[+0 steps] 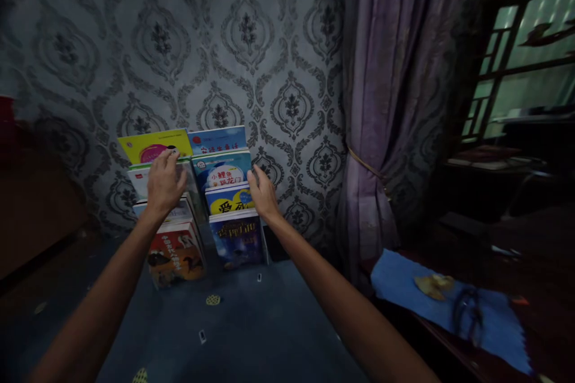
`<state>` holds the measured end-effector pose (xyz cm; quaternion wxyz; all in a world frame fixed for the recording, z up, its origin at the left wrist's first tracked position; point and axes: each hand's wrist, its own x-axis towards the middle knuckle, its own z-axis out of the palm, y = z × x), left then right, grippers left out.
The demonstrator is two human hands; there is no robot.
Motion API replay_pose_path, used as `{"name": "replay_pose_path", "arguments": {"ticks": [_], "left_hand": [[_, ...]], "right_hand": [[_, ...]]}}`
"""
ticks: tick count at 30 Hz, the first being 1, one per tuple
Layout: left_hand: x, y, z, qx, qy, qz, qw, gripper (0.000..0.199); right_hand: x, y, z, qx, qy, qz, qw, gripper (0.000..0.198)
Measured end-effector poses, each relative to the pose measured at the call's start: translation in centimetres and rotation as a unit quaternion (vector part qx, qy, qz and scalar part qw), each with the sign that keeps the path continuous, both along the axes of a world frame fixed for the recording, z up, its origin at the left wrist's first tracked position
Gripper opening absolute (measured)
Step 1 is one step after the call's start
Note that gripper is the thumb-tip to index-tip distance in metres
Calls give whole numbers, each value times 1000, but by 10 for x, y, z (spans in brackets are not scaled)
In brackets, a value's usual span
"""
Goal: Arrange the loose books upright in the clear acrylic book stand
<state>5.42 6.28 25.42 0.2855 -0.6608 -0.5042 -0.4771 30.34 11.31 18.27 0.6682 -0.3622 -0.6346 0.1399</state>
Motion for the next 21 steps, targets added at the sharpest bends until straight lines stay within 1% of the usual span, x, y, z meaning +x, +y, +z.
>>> {"name": "replay_pose_path", "arguments": {"ticks": [3, 7, 9, 12, 14, 16, 18, 21], "left_hand": [[-4, 10, 22, 2, 34, 12, 999, 47], [-3, 22, 58, 10, 81, 27, 996, 49], [-1, 28, 78, -10, 126, 38, 991, 49], [3, 37, 101, -73, 208, 58, 974, 46], [7, 43, 110, -119, 248, 76, 958, 43], [11, 46, 116, -155, 268, 94, 946, 41], [14, 49, 119, -180, 271, 105, 940, 39], [16, 49, 123, -206, 265, 119, 935, 34]], "right_hand": [[-1, 2, 10, 21, -14, -6, 1000, 71], [1, 14, 37, 59, -43, -17, 997, 64], [2, 24, 53, 64, -54, -24, 996, 60], [0, 40, 75, 55, -65, -36, 996, 57], [-3, 50, 86, 41, -65, -37, 996, 57], [-7, 58, 95, 21, -56, -27, 998, 57], [-11, 65, 100, 7, -46, -11, 999, 56], [-17, 75, 106, 1, -40, 4, 999, 49]]}}
